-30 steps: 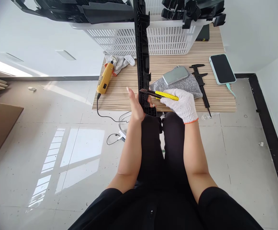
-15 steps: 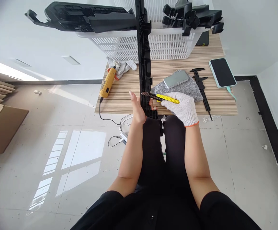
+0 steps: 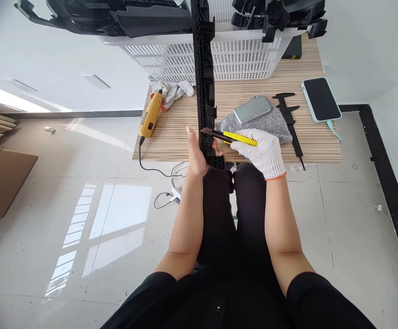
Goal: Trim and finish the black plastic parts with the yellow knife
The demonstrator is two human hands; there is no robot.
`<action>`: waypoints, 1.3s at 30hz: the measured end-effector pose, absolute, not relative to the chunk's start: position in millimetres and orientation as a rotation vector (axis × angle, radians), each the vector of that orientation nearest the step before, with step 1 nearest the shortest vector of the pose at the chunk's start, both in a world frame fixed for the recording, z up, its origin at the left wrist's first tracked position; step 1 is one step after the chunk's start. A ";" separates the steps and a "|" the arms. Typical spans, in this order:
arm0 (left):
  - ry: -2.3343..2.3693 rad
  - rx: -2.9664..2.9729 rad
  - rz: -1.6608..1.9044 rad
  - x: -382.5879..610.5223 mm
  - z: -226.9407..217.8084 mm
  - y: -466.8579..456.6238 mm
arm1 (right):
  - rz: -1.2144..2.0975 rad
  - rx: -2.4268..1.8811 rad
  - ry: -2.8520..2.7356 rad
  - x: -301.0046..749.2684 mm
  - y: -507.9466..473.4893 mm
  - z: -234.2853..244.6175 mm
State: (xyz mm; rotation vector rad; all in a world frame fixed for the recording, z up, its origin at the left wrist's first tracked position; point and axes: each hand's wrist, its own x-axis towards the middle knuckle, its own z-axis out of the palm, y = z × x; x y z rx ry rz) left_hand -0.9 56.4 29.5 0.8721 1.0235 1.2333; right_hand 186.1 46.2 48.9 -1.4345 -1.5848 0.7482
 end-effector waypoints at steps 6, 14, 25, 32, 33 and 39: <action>0.960 0.955 1.140 -4.9 31.9 53.6 | 0.880 -1.374 -1.218 189.9 51.6 37.0; 0.930 1.045 1.124 -6.7 33.3 52.4 | 0.922 -1.394 -1.093 191.3 53.9 39.8; 1.007 0.947 1.118 -2.9 38.3 51.5 | 0.959 -1.365 -1.086 188.8 53.7 42.4; 1.041 0.931 1.137 -1.5 36.3 52.5 | 0.950 -1.358 -1.148 191.2 54.4 36.4; 1.039 0.932 1.145 -1.4 35.8 52.7 | 0.953 -1.357 -1.146 191.5 54.6 35.9; 1.020 0.969 1.181 -0.7 33.2 54.6 | 0.996 -1.341 -1.091 189.3 58.0 40.9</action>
